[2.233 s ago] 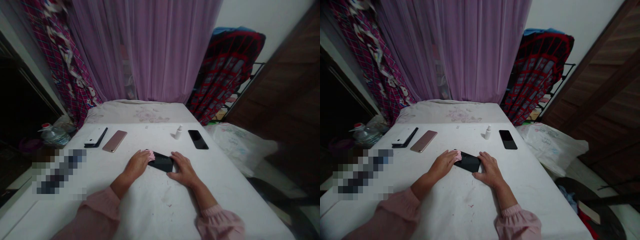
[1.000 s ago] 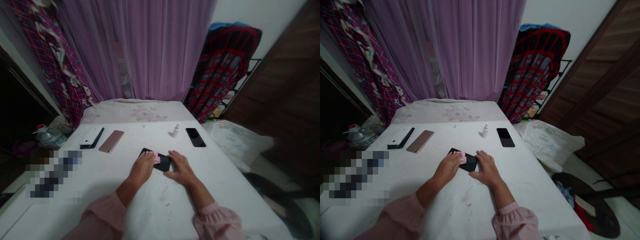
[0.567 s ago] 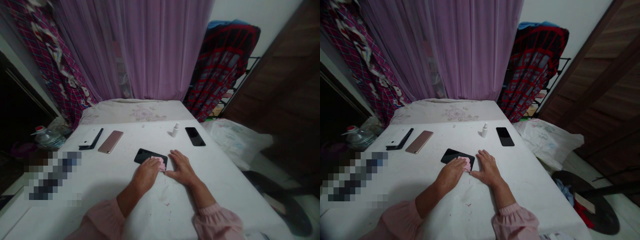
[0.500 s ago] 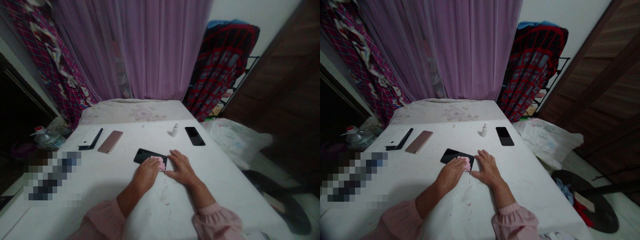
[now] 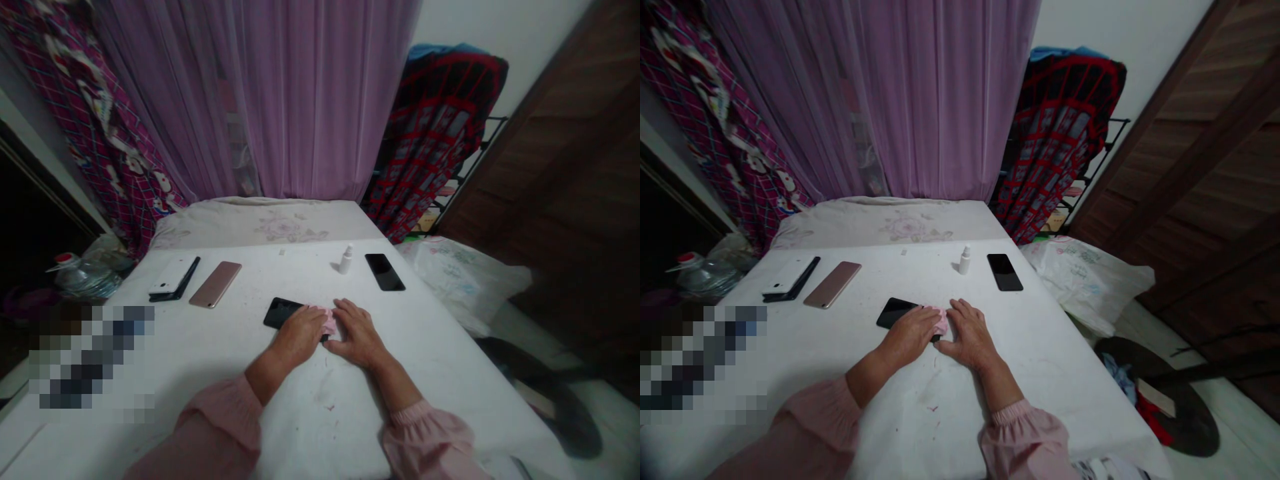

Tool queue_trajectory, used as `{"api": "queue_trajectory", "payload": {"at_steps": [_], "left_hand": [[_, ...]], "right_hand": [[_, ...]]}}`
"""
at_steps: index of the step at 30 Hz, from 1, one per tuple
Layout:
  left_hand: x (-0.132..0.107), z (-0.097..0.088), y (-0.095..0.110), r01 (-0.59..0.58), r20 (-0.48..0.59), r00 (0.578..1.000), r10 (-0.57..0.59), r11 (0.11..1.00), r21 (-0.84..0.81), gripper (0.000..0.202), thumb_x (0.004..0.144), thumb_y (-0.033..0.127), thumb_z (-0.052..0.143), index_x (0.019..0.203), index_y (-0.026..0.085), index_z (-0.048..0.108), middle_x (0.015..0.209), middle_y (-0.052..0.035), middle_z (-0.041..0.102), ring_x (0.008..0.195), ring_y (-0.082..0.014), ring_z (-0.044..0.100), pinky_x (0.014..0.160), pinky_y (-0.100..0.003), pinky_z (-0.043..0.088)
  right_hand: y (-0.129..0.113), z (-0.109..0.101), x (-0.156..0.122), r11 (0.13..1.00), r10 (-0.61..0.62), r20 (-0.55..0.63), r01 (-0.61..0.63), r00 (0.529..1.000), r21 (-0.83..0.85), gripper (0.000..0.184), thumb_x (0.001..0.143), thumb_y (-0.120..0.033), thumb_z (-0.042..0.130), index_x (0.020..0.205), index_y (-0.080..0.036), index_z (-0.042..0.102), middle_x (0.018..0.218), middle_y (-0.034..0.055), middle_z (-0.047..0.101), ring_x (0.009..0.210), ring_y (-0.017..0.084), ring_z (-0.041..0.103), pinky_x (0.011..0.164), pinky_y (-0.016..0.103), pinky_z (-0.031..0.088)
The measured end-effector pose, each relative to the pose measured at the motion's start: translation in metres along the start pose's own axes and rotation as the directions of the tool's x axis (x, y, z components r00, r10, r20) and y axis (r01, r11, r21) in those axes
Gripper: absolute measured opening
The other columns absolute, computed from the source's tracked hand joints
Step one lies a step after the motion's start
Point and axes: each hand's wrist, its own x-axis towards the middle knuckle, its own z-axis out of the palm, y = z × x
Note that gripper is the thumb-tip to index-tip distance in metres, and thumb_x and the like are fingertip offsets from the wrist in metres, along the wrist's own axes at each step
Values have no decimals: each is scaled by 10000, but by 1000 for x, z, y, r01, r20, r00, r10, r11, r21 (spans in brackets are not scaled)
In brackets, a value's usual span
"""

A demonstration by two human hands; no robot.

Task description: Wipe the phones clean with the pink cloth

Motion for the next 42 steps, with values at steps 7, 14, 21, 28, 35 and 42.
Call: {"api": "queue_trajectory", "payload": {"at_steps": [7,14,21,28,35,42], "left_hand": [[-24,-20,8,-78,66,995,80,996,-39,319,963,164,431,1239,194,589,1286,-64,648,1222,-193,573,1103,-409,391],[4,-4,0,-24,39,999,25,999,-21,307,899,118,500,1171,160,636,1202,-87,692,1174,-227,607,1085,-443,401],[-14,-9,7,-62,61,996,65,997,-52,325,940,145,453,1226,179,601,1280,-84,649,1225,-205,570,1097,-429,386],[2,-7,2,-47,47,998,48,998,-35,298,920,135,483,1174,169,634,1197,-82,695,1166,-215,611,1080,-419,401],[-1,-3,3,-99,3,995,99,995,-12,310,922,124,465,1188,154,622,1206,-90,688,1175,-215,603,1075,-419,407],[-7,-9,5,-147,72,987,146,989,7,301,940,136,440,1179,155,622,1207,-85,687,1174,-212,602,1091,-427,385]], "right_hand": [[1,1,0,1000,-14,3,14,1000,-16,694,689,-497,741,1286,-191,563,1468,159,446,1383,347,345,1075,521,294],[-1,-2,1,1000,8,39,-7,999,-25,728,705,-456,720,1355,-199,516,1479,144,437,1390,334,338,1084,509,287],[-6,-5,1,1000,14,31,-13,999,-23,677,697,-490,723,1285,-200,555,1471,143,446,1390,326,337,1085,498,279],[-8,-6,1,1000,6,31,-6,999,-8,672,697,-462,721,1294,-210,544,1470,147,444,1390,327,335,1085,497,270],[-8,-5,1,1000,7,6,-7,1000,5,645,688,-451,718,1265,-213,556,1457,141,461,1381,317,351,1082,487,273],[-6,-4,1,1000,1,7,-1,1000,16,633,696,-468,713,1254,-211,560,1459,142,460,1383,317,349,1084,484,268]]}}
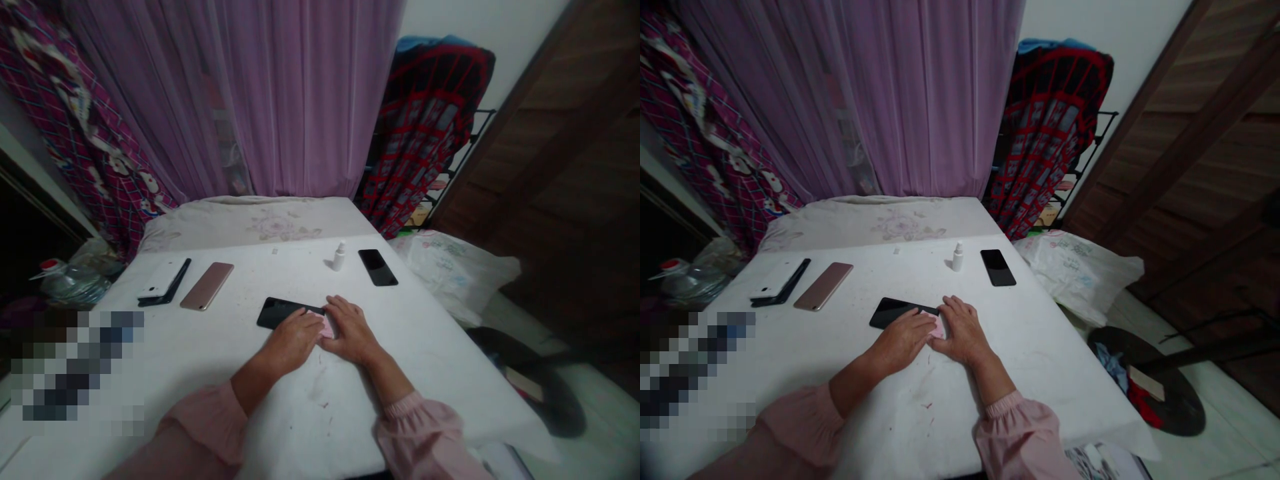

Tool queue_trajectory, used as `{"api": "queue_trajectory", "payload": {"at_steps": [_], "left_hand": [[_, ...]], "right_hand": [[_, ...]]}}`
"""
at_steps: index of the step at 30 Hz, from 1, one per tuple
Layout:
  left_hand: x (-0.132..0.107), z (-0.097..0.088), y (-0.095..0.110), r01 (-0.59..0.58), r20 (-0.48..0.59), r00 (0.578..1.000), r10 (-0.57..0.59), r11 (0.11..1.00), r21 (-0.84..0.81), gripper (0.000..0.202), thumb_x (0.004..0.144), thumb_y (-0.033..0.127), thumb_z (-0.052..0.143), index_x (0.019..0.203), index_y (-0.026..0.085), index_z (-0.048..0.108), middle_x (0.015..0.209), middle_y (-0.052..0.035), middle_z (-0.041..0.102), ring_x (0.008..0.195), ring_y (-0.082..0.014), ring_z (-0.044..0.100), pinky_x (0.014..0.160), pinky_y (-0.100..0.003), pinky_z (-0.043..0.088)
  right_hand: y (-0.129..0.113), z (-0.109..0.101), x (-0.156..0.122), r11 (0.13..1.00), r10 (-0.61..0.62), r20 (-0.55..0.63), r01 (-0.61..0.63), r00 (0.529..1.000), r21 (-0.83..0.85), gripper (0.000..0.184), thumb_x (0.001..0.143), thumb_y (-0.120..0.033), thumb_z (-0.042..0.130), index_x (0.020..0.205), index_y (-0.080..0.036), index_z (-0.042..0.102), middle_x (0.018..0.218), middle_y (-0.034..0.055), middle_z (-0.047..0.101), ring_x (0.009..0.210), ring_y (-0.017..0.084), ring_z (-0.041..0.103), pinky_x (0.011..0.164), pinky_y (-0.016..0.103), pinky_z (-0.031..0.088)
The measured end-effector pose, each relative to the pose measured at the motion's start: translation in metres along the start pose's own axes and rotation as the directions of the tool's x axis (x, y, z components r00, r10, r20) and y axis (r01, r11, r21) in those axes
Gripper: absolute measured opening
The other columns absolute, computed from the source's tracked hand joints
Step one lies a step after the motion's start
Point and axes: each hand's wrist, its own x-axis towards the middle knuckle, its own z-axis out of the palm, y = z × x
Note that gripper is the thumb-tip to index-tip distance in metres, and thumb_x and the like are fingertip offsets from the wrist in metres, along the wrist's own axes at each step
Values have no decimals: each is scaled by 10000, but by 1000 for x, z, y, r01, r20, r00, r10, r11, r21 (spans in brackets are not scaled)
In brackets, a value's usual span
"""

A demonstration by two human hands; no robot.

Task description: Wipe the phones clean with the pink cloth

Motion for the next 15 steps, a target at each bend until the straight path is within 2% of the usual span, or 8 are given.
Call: {"api": "queue_trajectory", "payload": {"at_steps": [6,11,15], "left_hand": [[17,10,-9,78,-36,996,-80,996,-39,277,940,146,465,1161,157,630,1189,-79,697,1171,-218,605,1079,-431,399],[-3,0,-5,-20,16,1000,20,999,-42,320,961,152,408,1210,184,607,1246,-78,667,1209,-199,576,1094,-424,381],[-20,-11,-2,-26,43,999,29,998,-64,323,997,187,375,1242,202,585,1274,-59,653,1221,-174,565,1105,-411,365]], "right_hand": [[0,-1,0,1000,2,0,-2,1000,3,674,668,-438,745,1270,-201,557,1457,154,459,1379,328,355,1082,494,275],[0,0,0,1000,-12,-4,12,1000,-14,651,695,-485,729,1264,-218,558,1453,140,467,1379,327,355,1076,498,288],[1,0,0,1000,-14,2,14,1000,-15,688,696,-544,730,1271,-211,549,1451,154,467,1377,335,357,1073,508,289]]}}
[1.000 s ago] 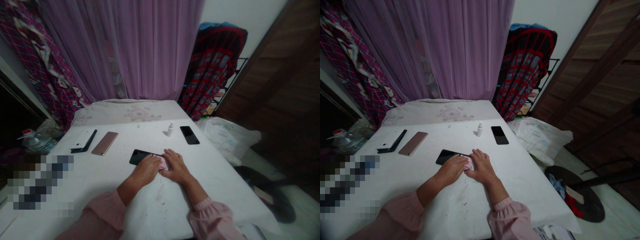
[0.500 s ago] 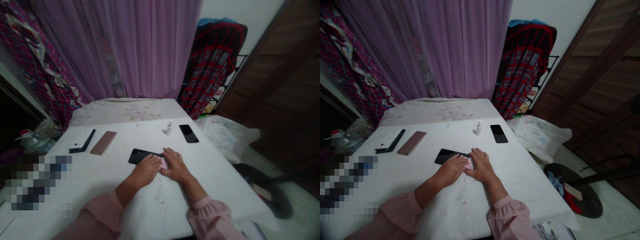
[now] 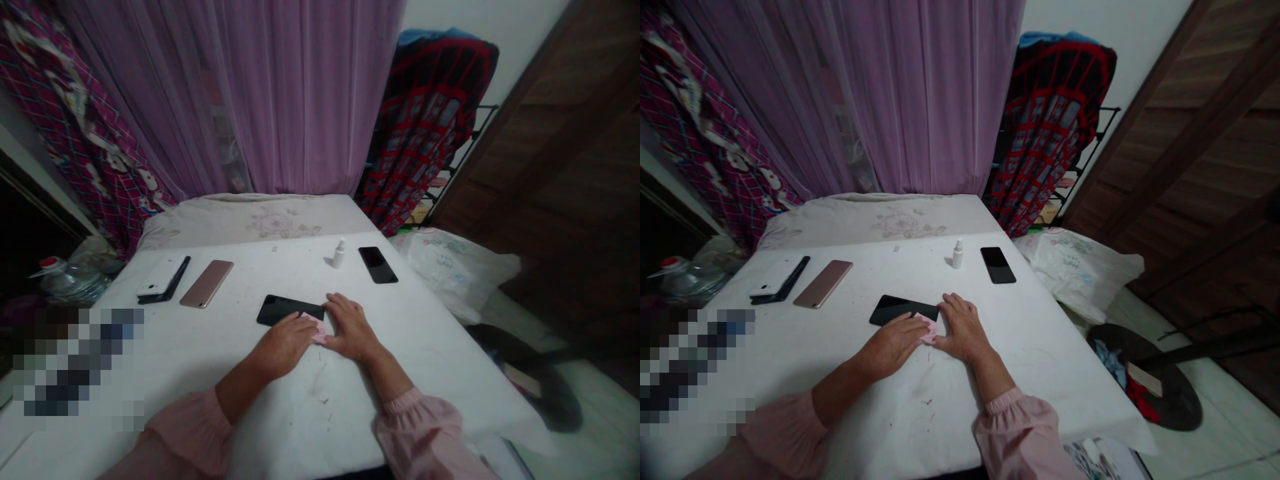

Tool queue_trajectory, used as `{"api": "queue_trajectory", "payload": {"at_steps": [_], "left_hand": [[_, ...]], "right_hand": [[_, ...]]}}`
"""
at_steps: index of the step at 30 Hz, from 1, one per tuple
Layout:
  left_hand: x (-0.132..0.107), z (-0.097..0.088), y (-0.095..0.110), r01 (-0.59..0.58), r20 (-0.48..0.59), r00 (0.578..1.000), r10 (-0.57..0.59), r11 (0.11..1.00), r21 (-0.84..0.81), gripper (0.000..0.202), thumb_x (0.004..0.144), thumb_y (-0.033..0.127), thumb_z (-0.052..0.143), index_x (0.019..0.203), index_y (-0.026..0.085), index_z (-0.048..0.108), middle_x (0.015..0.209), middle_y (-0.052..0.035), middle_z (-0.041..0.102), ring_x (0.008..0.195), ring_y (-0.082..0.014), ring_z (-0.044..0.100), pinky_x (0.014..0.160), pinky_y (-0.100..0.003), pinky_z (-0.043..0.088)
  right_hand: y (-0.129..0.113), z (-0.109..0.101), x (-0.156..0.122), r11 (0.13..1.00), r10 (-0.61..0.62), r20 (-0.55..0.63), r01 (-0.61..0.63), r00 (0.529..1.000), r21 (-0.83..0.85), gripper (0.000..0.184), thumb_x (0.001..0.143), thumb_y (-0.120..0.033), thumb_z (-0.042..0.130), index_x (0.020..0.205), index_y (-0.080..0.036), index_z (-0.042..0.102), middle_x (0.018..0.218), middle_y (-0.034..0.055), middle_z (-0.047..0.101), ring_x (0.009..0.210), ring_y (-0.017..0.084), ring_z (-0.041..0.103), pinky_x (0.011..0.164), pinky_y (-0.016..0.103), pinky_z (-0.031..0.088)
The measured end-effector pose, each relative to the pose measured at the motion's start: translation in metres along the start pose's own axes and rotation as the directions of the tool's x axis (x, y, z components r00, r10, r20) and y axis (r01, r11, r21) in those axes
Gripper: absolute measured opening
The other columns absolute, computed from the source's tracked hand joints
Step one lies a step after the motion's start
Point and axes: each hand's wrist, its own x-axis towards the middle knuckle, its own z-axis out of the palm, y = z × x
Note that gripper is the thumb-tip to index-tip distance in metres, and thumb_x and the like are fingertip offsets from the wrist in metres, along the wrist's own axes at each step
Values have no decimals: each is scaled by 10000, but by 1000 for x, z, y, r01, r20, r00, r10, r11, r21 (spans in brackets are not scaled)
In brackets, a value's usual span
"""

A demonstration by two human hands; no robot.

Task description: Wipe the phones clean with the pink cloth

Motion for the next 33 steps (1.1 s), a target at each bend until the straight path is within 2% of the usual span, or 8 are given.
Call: {"api": "queue_trajectory", "payload": {"at_steps": [4,9,16,19,24,30,33], "left_hand": [[5,-1,-11,20,-3,1000,-19,999,37,320,995,186,378,1218,202,607,1255,-60,665,1209,-178,575,1111,-413,354],[14,4,-28,102,-70,993,-95,989,107,313,977,168,402,1182,186,638,1235,-75,678,1188,-204,595,1090,-426,383],[-20,1,-15,23,-62,998,-21,999,36,340,1001,202,372,1264,200,588,1292,-68,645,1253,-179,548,1107,-428,373],[-29,-3,-15,43,-76,996,-40,998,38,352,997,198,377,1289,215,573,1300,-64,641,1258,-181,545,1107,-435,372],[-27,-3,-19,103,-91,991,-97,992,71,340,993,217,403,1285,200,577,1298,-66,642,1249,-187,554,1097,-426,389],[-14,-2,-30,177,-167,974,-150,971,158,314,981,177,405,1214,159,614,1264,-101,659,1204,-210,591,1064,-432,427],[-19,-7,-40,197,-216,963,-160,966,165,318,977,172,393,1200,170,621,1238,-100,674,1177,-213,609,1048,-429,447]], "right_hand": [[0,-1,0,1000,13,4,-13,1000,-4,662,704,-501,727,1273,-215,547,1458,141,461,1380,324,353,1080,497,283],[-2,-3,0,1000,27,38,-27,999,-11,685,681,-434,739,1294,-212,531,1472,136,444,1390,316,337,1089,489,269],[0,-2,0,1000,25,34,-25,999,-2,665,698,-438,717,1295,-209,534,1480,142,433,1399,317,325,1094,499,257],[-2,-2,-1,999,35,43,-34,998,-10,682,707,-451,713,1312,-196,529,1485,146,426,1401,318,320,1097,498,257],[-8,-1,7,999,28,76,-26,997,-18,817,702,-508,733,1387,-147,471,1489,174,413,1411,340,291,1106,529,235],[-3,0,27,999,46,77,-45,996,-15,771,656,-503,776,1309,-160,549,1474,175,433,1404,349,302,1088,532,254],[2,2,31,999,42,41,-42,998,-4,751,651,-507,771,1293,-179,560,1468,170,442,1402,354,304,1080,541,255]]}}
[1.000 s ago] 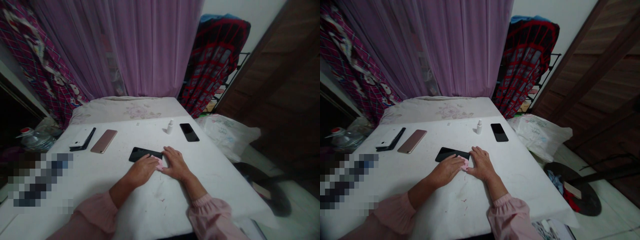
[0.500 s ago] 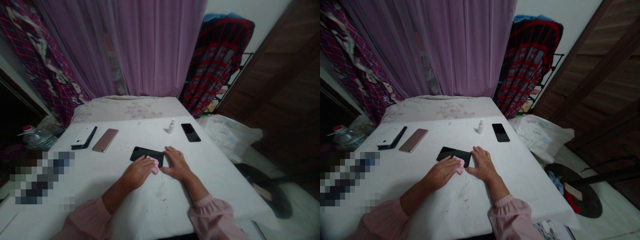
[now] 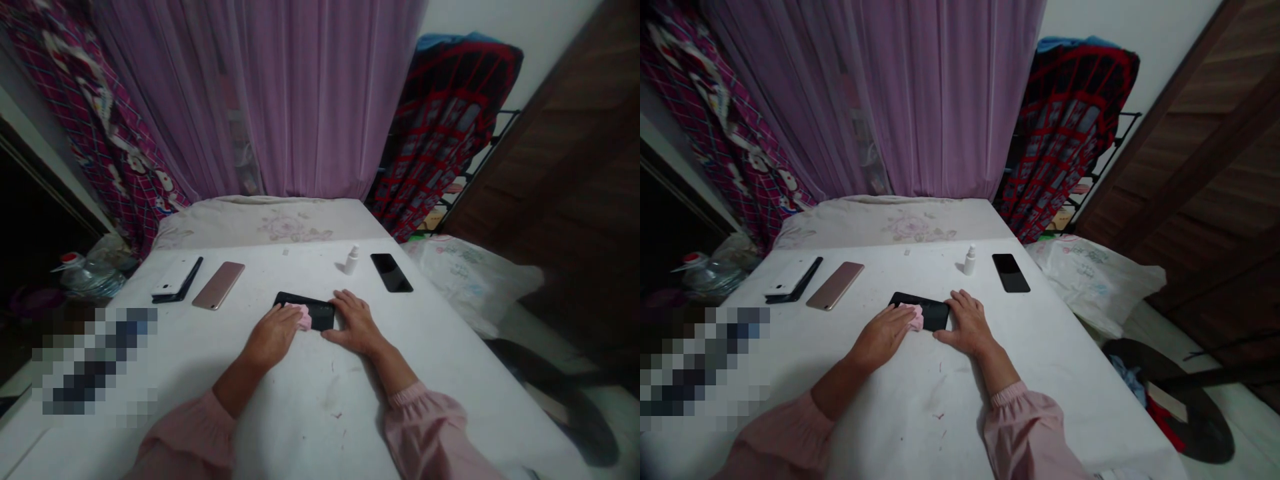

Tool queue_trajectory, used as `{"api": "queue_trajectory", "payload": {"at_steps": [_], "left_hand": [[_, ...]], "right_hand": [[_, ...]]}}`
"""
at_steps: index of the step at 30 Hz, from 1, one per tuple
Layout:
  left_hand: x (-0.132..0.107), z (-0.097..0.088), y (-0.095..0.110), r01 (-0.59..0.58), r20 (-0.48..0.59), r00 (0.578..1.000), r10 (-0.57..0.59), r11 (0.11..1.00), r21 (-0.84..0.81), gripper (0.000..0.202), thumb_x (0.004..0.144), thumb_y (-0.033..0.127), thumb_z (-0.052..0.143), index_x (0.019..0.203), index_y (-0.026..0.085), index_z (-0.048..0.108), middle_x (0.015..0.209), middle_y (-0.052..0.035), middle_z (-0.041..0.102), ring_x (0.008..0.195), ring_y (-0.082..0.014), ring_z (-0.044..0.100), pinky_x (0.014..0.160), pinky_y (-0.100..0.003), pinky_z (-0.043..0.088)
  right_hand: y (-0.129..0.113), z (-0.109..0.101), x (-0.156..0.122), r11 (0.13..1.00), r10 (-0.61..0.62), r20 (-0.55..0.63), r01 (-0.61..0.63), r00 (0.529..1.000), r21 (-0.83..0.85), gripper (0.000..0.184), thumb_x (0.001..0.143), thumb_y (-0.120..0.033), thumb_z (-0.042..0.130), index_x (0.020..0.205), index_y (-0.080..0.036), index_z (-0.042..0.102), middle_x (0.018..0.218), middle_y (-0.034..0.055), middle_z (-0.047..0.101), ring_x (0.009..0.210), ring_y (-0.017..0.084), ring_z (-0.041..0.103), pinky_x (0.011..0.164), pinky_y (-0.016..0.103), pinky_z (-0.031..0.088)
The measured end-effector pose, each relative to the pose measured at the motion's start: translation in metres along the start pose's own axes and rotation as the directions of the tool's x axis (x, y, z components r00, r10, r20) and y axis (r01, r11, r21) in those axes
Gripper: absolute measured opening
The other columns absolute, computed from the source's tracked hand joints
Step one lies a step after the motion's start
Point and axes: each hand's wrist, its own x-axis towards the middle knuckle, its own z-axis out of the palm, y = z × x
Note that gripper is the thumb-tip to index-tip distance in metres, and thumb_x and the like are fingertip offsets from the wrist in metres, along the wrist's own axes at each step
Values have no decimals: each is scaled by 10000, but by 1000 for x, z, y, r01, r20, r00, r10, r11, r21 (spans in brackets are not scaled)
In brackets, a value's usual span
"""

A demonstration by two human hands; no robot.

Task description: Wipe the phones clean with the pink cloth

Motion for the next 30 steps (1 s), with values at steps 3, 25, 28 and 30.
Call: {"api": "queue_trajectory", "payload": {"at_steps": [3,25,28,30], "left_hand": [[-14,-3,-7,23,-30,999,-22,999,29,338,976,172,386,1234,177,605,1252,-97,666,1175,-224,612,1044,-444,453],[-36,-9,-1,38,-14,999,-36,987,159,409,956,116,350,1306,163,554,1291,-109,640,1204,-233,589,1047,-449,450],[-34,-8,1,52,-25,999,-49,986,156,402,960,131,361,1313,160,551,1294,-118,636,1210,-235,584,1058,-449,441],[-25,-3,11,19,-9,1000,-18,991,131,395,963,134,359,1305,148,556,1281,-129,642,1196,-241,594,1052,-453,446]], "right_hand": [[2,3,-1,1000,-8,-39,8,999,6,730,658,-509,753,1290,-199,559,1463,166,448,1399,360,309,1076,549,256],[7,10,-3,997,-60,-65,63,996,35,720,693,-504,718,1315,-195,529,1458,162,455,1385,355,333,1084,541,251],[8,11,-2,997,-63,-71,66,995,45,728,692,-510,717,1321,-196,527,1455,161,459,1383,356,338,1085,543,252],[8,12,-2,996,-63,-74,67,995,50,723,691,-506,720,1315,-193,534,1453,160,464,1381,353,343,1085,538,255]]}}
